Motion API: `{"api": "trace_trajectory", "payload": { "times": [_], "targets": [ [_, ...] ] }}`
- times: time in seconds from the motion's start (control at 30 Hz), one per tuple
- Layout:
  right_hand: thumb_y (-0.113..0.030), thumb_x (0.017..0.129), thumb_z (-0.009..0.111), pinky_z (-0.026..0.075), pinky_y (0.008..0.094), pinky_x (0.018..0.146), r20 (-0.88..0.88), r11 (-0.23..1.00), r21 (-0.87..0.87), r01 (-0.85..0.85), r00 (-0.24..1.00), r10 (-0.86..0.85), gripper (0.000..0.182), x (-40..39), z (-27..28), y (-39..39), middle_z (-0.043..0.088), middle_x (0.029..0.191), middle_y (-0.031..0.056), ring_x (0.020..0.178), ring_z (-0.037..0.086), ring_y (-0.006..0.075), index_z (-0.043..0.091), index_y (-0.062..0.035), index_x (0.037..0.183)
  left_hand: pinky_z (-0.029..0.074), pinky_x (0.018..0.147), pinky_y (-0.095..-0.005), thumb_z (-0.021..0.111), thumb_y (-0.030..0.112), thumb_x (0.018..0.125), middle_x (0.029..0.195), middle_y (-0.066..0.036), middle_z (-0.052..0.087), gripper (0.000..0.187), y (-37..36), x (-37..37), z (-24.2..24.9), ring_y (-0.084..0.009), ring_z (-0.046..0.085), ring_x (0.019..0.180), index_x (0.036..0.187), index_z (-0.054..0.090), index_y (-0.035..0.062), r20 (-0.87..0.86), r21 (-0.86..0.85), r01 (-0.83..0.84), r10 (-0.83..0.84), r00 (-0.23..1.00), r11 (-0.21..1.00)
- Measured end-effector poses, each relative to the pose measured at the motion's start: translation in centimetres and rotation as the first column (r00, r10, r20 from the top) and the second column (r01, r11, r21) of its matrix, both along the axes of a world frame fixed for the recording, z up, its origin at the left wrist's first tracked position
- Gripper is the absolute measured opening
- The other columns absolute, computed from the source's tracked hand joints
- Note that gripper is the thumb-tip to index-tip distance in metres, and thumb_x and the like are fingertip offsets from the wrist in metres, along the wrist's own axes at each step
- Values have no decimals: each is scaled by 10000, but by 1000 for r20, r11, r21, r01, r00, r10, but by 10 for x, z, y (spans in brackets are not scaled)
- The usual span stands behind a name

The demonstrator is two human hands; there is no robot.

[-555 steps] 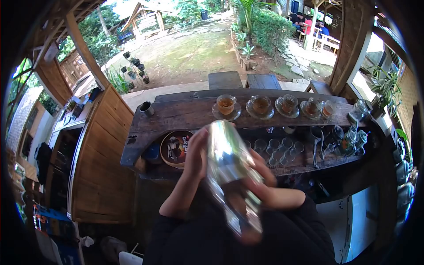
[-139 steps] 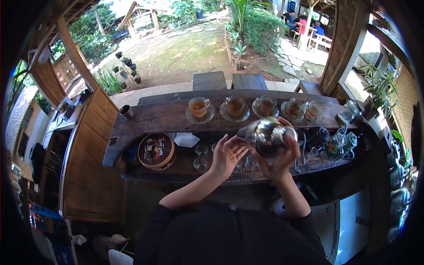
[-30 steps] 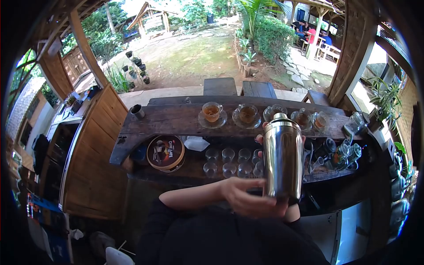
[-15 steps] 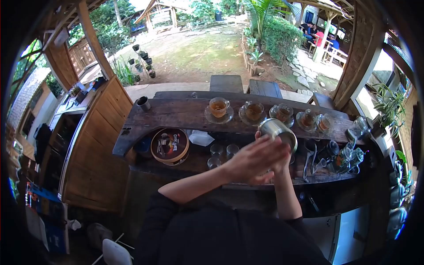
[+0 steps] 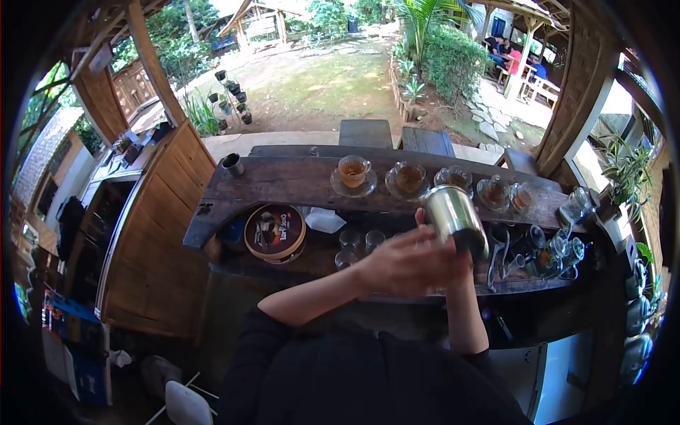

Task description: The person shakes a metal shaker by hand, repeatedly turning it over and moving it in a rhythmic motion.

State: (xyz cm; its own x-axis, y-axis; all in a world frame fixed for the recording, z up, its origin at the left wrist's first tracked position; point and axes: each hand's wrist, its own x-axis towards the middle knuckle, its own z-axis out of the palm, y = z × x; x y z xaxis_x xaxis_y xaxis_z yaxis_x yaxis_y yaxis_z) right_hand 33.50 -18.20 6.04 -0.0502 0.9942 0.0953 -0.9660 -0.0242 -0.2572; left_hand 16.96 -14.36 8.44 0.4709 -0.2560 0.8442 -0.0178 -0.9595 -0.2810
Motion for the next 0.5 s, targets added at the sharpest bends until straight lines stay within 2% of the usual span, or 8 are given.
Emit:
{"api": "trace_trajectory", "payload": {
  "times": [0.07,0.2,0.23,0.27,0.3,0.37,0.43,0.5],
  "targets": [
    [-551,907,445,518,523,868,-60,963,207,-172,980,188,761,-2,28,-16,432,1329,234,1110,529,426,313,33,1376,264,1125,-447,578,160,818,1459,-75,361,557,-8,0,-6,-227,386,1320,1357,444,111,49,173,66,-75,996,983],
    [-547,914,434,481,534,925,-168,950,190,-248,945,281,745,1,-14,0,435,1333,215,1139,511,417,303,15,1386,348,1077,-415,563,229,872,1417,-36,422,516,-17,5,-14,-168,446,1270,1364,447,123,-119,-103,16,-29,993,995],
    [-539,918,427,493,481,917,217,979,83,184,956,-198,706,5,-57,21,497,1253,243,1100,546,387,369,24,1339,349,1077,-420,564,219,870,1402,-24,442,511,-8,7,-8,-169,449,1266,1364,452,158,-116,-161,-51,32,993,986],
    [-526,927,398,508,444,888,-47,992,11,123,991,-122,673,12,-62,17,540,1177,268,1063,572,364,417,40,1291,350,1076,-425,565,209,867,1386,-11,462,510,2,10,-1,-170,452,1263,1365,456,192,-115,-216,-117,94,989,969],
    [-529,928,383,514,446,876,-60,998,-25,57,997,-58,684,9,-43,12,540,1170,277,1060,574,365,413,50,1291,350,1076,-425,565,209,867,1386,-11,462,510,2,8,-4,-170,452,1263,1365,456,192,-113,-213,-115,93,989,970],
    [-555,914,383,537,451,835,92,998,63,10,996,-16,737,-9,12,-6,546,1161,277,1036,588,361,377,66,1312,332,1089,-417,564,214,887,1386,-3,461,509,-5,2,-17,-176,426,1280,1378,435,260,78,106,-49,41,996,993],
    [-579,870,482,544,489,818,-13,925,309,-223,971,238,835,-17,27,-22,460,1231,290,1106,524,394,282,56,1374,406,1038,-389,492,332,942,1424,-64,409,497,-26,0,-7,-163,420,1286,1393,390,149,187,592,-41,-87,979,805],
    [-575,844,548,513,527,873,-42,862,455,-224,961,272,865,-22,11,-16,374,1291,279,1170,442,441,233,-14,1422,400,1038,-401,497,302,929,1410,-61,426,479,-21,1,-13,-188,421,1283,1379,416,160,100,416,0,-45,994,909]
  ]
}}
